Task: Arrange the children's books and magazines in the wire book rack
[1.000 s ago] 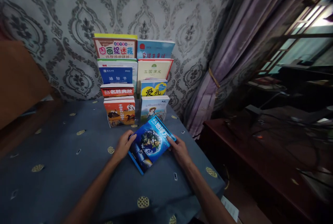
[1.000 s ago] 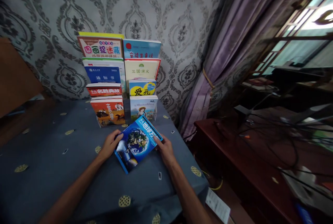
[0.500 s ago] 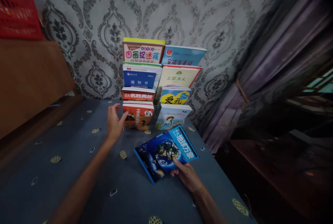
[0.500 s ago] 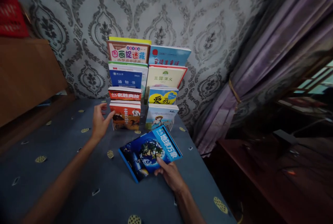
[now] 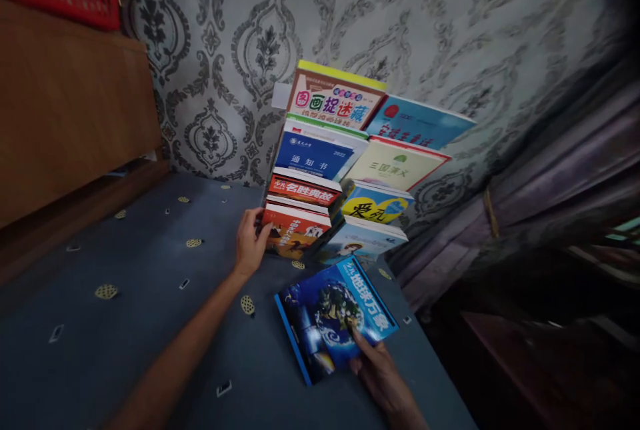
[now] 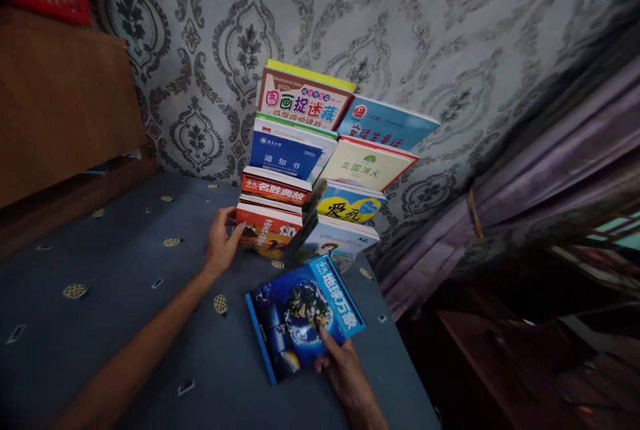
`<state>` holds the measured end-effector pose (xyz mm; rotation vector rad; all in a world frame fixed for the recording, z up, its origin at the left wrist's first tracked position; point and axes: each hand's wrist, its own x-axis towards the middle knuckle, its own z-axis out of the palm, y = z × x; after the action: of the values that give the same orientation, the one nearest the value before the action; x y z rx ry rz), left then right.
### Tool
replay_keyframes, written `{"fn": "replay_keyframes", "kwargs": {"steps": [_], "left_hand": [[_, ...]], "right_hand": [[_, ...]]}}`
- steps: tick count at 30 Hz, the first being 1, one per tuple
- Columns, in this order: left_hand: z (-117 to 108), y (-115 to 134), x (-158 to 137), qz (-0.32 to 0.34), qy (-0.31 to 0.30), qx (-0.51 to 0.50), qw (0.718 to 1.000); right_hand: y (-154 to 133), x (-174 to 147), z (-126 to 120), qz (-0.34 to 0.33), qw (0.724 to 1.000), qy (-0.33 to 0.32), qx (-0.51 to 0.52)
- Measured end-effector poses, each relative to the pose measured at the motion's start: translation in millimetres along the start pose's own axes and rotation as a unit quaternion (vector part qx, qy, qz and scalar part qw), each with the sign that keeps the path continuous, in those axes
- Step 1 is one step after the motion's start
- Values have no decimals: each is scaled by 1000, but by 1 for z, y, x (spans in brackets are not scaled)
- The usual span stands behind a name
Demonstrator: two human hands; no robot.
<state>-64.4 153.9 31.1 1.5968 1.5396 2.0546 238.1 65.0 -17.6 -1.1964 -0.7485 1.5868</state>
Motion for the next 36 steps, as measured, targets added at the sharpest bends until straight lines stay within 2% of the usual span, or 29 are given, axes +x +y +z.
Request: {"fn": "replay_keyframes", "kwargs": {"steps": [3, 8, 12, 16, 21, 25, 27, 30, 31, 33, 34, 36], "left_hand": [[2, -3, 1, -10, -14, -33, 999], [7, -3, -1, -29, -14, -73, 997], [7, -3, -2, -7, 4, -37, 999], [5, -3, 0, 29, 21, -14, 999], [4, -2, -1, 27, 18, -12, 999], [2, 0, 0, 29, 14, 2, 999], [0, 1, 1, 30, 9, 6, 999], [-5, 1, 5, 26, -1, 10, 1000], [-6, 1, 6, 25, -6, 10, 1000], [-8, 0, 8, 24, -16, 8, 1000], [-9, 0, 9, 21, -22, 7, 1000], [-10, -1, 11, 14, -34, 4, 999]], "right_hand": [[-4, 0, 5, 23, 999, 28, -18], [0, 5, 3, 25, 999, 37, -29], [7, 10, -4, 18, 998, 45, -44], [5, 10, -5, 25, 996, 18, -78], [-1, 7, 5, 32, 994, 2, -103], [0, -2, 4, 57, 991, 19, -122], [-4, -8, -2, 108, 978, -17, -175], [-27, -16, -4, 179, 920, -146, -317], [-39, -17, 0, 165, 903, -174, -355], [-67, -14, 15, 54, 893, -188, -405], [-81, -11, 27, -31, 885, -180, -427], [-102, 0, 54, -226, 853, -133, -450]]}}
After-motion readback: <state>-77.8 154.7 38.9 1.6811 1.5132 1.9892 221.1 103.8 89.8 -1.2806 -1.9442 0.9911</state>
